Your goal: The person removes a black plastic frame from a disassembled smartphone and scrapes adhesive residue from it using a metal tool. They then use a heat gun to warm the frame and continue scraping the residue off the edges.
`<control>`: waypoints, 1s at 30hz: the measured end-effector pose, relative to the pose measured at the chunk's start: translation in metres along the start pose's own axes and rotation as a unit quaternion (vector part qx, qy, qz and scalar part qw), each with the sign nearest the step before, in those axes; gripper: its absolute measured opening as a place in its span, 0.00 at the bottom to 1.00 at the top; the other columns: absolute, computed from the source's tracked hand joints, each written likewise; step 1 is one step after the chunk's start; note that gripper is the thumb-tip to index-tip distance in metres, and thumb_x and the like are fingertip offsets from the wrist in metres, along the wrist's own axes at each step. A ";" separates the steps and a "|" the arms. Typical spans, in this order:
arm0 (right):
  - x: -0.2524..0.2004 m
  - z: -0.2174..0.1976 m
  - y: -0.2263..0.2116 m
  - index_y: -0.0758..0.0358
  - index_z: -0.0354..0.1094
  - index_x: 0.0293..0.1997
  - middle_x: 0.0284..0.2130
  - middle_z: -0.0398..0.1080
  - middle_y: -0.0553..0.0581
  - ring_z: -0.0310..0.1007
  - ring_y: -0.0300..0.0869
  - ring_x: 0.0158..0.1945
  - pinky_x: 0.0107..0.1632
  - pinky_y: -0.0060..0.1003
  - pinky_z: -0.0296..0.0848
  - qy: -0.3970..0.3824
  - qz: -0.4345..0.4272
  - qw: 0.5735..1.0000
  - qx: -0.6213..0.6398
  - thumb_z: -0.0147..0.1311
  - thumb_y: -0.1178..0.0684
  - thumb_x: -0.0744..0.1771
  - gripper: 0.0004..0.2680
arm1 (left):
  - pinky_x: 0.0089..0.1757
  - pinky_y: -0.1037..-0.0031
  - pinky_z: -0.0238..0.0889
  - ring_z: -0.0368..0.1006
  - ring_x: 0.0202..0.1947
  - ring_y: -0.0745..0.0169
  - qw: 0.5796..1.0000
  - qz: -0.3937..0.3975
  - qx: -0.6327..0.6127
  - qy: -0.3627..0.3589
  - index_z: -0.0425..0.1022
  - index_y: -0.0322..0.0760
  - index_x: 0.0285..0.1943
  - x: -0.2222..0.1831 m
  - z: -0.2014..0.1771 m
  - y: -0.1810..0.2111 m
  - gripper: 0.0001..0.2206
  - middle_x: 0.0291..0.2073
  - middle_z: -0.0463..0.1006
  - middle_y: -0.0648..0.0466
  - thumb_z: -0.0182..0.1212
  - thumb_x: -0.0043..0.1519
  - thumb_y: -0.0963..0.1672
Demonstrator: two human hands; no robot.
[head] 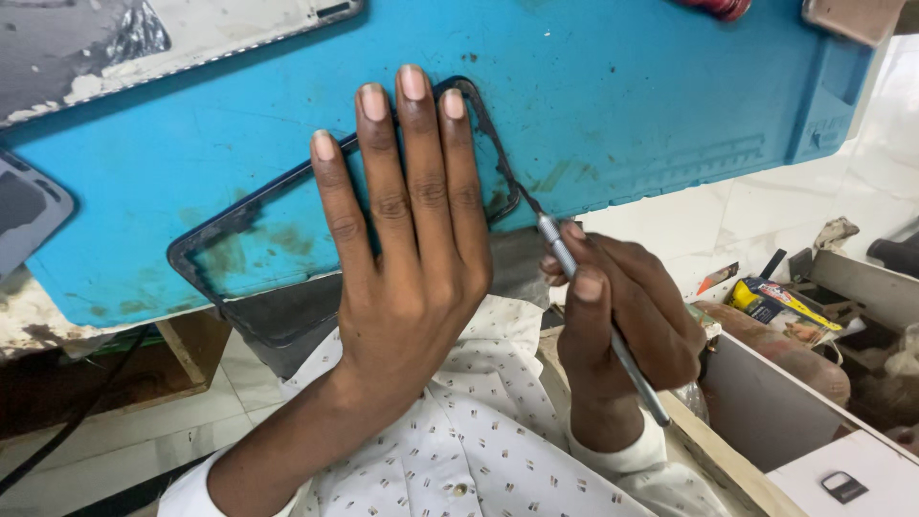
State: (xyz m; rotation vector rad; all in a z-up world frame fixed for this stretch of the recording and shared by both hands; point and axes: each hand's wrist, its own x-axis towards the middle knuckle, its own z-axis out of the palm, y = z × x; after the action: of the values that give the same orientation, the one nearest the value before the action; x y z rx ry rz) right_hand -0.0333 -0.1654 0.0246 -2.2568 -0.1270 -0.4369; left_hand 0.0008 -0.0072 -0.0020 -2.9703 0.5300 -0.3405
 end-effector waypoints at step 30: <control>0.040 0.023 -0.008 0.74 0.75 0.52 0.43 0.77 0.66 0.81 0.41 0.39 0.40 0.29 0.79 -0.025 -0.020 0.999 0.009 0.54 0.55 0.76 0.08 | 0.71 0.50 0.49 0.60 0.75 0.46 0.992 -0.081 -0.097 0.019 0.70 0.30 0.75 -0.003 -0.003 0.001 0.19 0.72 0.67 0.42 0.57 0.74 0.37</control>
State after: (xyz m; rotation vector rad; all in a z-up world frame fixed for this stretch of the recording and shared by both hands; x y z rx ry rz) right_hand 0.0082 -0.1448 0.0307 -2.2525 -0.2025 -0.3990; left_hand -0.0032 -0.0073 -0.0002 -3.2111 0.3442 -0.3812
